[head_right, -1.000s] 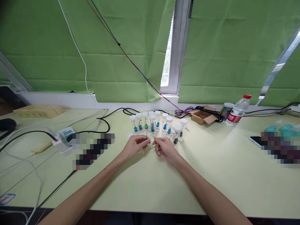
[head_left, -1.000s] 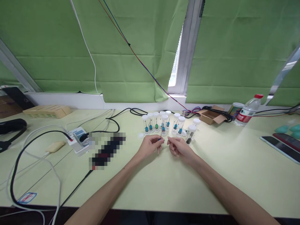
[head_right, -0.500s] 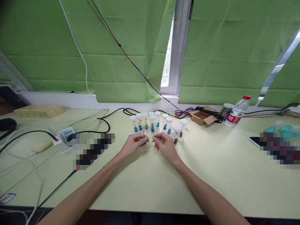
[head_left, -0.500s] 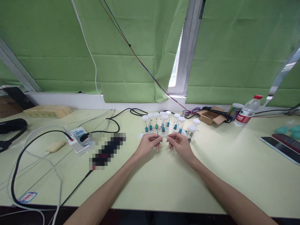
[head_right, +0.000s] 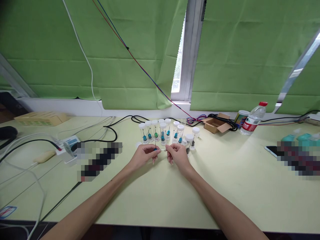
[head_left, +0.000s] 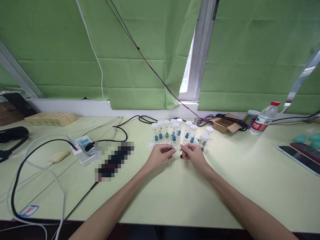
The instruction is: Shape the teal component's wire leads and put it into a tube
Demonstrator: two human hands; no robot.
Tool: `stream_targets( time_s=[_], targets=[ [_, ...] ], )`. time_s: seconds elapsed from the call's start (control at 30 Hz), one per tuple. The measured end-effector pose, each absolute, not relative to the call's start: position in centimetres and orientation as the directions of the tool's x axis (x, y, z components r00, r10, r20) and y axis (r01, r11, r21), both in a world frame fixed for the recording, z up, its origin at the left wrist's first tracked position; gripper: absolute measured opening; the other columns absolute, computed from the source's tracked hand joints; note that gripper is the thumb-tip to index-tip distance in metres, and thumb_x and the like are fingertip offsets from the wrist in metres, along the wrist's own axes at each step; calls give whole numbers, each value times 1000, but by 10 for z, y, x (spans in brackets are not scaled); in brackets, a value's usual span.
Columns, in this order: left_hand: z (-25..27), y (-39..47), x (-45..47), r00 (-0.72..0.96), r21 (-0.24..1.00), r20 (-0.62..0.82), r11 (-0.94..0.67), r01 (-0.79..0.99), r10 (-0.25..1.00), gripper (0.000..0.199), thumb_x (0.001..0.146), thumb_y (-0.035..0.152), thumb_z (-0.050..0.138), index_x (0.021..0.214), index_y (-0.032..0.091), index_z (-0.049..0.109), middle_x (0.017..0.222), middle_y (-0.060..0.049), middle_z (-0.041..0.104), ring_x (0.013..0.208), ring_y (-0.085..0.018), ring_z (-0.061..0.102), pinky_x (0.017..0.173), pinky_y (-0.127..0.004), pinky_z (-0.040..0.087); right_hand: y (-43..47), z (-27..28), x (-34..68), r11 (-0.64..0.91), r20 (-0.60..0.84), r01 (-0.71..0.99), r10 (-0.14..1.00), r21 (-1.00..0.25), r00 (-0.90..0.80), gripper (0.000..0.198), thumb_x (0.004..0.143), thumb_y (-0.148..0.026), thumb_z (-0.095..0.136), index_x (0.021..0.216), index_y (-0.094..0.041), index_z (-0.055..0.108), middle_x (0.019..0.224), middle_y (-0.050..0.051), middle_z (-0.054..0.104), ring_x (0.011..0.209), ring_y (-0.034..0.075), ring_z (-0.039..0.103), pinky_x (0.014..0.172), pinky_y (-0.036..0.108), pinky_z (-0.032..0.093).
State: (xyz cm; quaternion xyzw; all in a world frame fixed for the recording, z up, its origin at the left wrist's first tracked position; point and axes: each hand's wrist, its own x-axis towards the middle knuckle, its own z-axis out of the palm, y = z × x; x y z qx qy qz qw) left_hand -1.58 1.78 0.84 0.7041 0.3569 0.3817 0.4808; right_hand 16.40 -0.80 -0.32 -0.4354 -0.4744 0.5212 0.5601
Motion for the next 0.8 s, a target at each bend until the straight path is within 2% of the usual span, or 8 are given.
stream_targets(
  time_s=[0.13, 0.23, 0.5, 0.63, 0.8],
  targets=[
    [10, 16, -15, 468, 947, 199, -292, 133, 861, 28, 81, 43, 65, 78, 15, 68, 61, 0, 59, 50, -11, 52, 54, -25, 42, -7, -4, 164, -19, -8, -275, 999, -961, -40, 42, 69, -48, 77, 57, -18, 51, 47, -4, 49, 35, 7, 41, 34, 21, 28],
    [11, 16, -15, 470, 946, 202, -295, 133, 859, 29, 82, 43, 64, 76, 15, 67, 59, 1, 58, 50, -11, 51, 54, -25, 42, -6, -5, 165, -24, -12, -267, 999, -964, -48, 42, 69, -49, 76, 57, -18, 51, 49, -4, 50, 36, 7, 42, 35, 21, 29],
    [14, 18, -17, 439, 968, 179, -237, 79, 881, 29, 79, 44, 68, 75, 15, 69, 60, 0, 61, 49, -12, 53, 56, -26, 45, -9, 0, 163, 171, 173, -198, 985, -965, 10, 35, 71, -45, 77, 88, -18, 64, 69, 0, 62, 52, 11, 52, 50, 26, 42],
    [14, 20, -18, 429, 981, 155, -188, 36, 890, 28, 77, 43, 70, 75, 15, 68, 61, 0, 62, 49, -11, 53, 57, -26, 46, -10, 3, 163, 232, 240, -204, 971, -951, -14, 33, 72, -44, 76, 89, -18, 65, 65, -1, 60, 54, 12, 53, 53, 27, 43],
    [12, 21, -18, 440, 986, 142, -168, 20, 887, 28, 78, 42, 70, 77, 14, 69, 61, 0, 62, 49, -11, 53, 56, -25, 45, -10, 3, 163, 244, 248, -157, 969, -957, -4, 32, 72, -47, 76, 81, -18, 66, 61, -1, 59, 54, 13, 53, 54, 28, 44]
  ],
)
